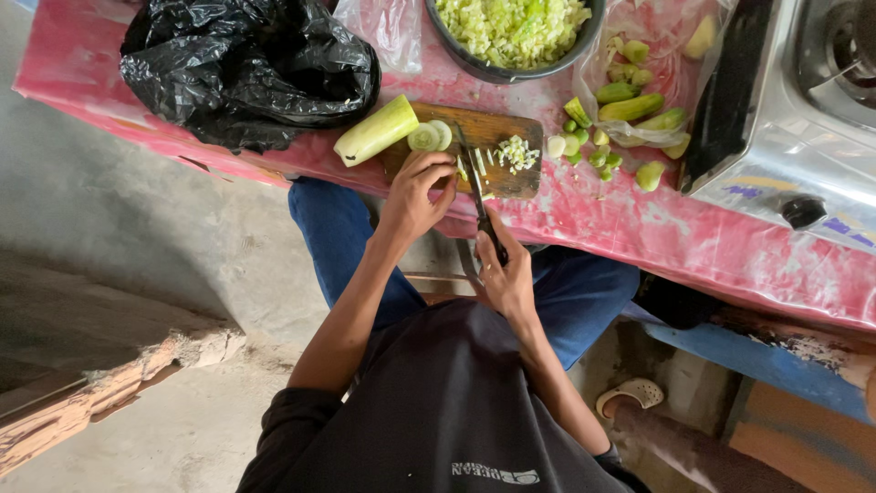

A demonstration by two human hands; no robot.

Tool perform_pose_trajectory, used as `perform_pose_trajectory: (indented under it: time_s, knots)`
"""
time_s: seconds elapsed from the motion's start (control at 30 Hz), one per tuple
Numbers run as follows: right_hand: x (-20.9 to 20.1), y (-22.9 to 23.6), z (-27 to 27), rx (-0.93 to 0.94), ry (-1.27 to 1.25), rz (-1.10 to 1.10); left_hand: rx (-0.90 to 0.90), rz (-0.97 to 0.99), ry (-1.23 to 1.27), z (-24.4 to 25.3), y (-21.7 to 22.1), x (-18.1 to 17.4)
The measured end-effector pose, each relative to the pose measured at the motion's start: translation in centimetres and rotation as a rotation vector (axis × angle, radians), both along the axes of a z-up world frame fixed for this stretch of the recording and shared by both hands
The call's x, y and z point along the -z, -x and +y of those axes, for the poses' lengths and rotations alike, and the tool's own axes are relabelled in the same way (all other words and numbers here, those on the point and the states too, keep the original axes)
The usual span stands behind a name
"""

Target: The person slices a whole vegetable into rounds and then chops the pieces into smaller bits on a wooden board using a knife.

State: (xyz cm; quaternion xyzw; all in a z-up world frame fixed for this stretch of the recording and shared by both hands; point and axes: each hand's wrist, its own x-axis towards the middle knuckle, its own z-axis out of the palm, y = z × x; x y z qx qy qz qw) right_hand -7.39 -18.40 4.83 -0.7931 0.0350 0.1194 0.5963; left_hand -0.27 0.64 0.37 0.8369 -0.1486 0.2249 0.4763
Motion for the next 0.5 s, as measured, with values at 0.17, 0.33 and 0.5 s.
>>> perform_pose_trajectory:
  time_s: [0.17, 0.33, 0.5]
  knots:
    - [0.2, 0.4, 0.1, 0.008, 0.042, -0.018, -0.005, 0.023, 0.005, 0.0, 0.1, 0.3]
    - [0.7, 0.2, -0.6, 0.075, -0.066, -0.025, -0.031, 0.032, -0.052, -0.3, 0.0, 0.3]
    - [0.4, -0.3, -2.0, 0.148, -0.154, 0.041, -0.006, -0.103, -0.273, -1.8, 0.3, -0.1]
